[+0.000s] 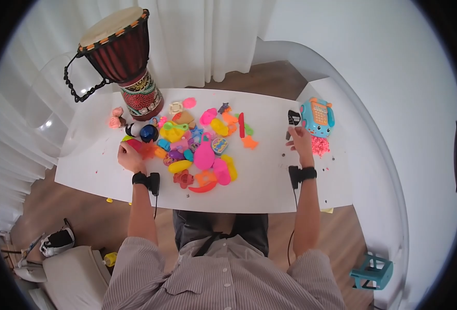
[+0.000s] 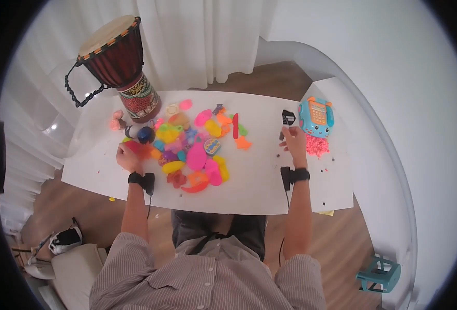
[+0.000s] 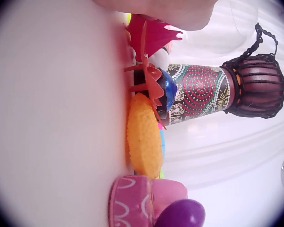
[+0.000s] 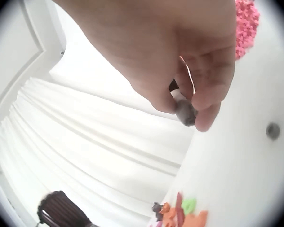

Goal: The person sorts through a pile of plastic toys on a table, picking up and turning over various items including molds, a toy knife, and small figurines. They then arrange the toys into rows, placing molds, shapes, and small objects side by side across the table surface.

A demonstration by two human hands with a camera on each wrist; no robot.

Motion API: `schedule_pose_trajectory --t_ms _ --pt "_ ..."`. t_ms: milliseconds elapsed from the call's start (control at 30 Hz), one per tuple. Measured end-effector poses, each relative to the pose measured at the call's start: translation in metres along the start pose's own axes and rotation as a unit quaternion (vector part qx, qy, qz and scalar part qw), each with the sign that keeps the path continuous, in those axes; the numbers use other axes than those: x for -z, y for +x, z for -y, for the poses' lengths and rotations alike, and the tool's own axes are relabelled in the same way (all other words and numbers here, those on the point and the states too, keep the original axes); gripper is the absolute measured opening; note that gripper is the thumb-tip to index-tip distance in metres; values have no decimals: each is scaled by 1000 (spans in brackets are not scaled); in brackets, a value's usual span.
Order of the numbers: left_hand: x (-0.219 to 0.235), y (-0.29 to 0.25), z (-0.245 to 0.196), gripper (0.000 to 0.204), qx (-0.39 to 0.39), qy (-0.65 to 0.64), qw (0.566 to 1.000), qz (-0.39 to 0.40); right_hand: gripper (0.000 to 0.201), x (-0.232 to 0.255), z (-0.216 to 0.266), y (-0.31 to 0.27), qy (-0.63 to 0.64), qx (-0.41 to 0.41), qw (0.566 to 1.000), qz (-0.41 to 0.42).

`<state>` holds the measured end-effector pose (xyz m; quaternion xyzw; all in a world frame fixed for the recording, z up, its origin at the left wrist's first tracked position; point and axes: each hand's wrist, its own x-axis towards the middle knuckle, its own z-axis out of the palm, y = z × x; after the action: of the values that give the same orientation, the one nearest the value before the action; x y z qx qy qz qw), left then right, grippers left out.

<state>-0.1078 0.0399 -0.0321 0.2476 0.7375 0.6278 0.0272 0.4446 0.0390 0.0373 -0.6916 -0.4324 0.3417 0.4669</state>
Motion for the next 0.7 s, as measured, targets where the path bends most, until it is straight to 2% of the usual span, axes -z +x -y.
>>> schedule_pose_trajectory --t_ms 200,267,333,367,433,500,567,633,700 --pt "3 -3 -8 45 8 -3 1000 3 39 0 -8 47 -85 92 990 -69" --pt "2 -2 -3 45 3 13 1000 -4 38 -8 -40 60 -91 104 987 -84" --pt "0 0 2 45 -5 28 1000 -7 37 -15 -84 65 -260 156 942 -142" --pt "1 0 4 45 -7 19 1000 -4 37 -17 -81 58 -257 157 943 -144" --pt "-3 3 0 46 -10 5 1000 -5 35 -22 -74 56 -205 110 955 -184" --pt "0 -1 -3 45 -16 25 1000 8 34 -20 -76 56 -205 99 958 -177" --pt "-1 2 2 45 -18 25 999 10 31 -19 -70 55 -146 45 977 -148" --pt "-3 1 6 45 -20 25 999 12 30 -19 -63 49 -159 45 974 -155" --pt "-5 2 10 45 -28 -29 999 4 29 -18 -64 44 -171 47 972 -157"
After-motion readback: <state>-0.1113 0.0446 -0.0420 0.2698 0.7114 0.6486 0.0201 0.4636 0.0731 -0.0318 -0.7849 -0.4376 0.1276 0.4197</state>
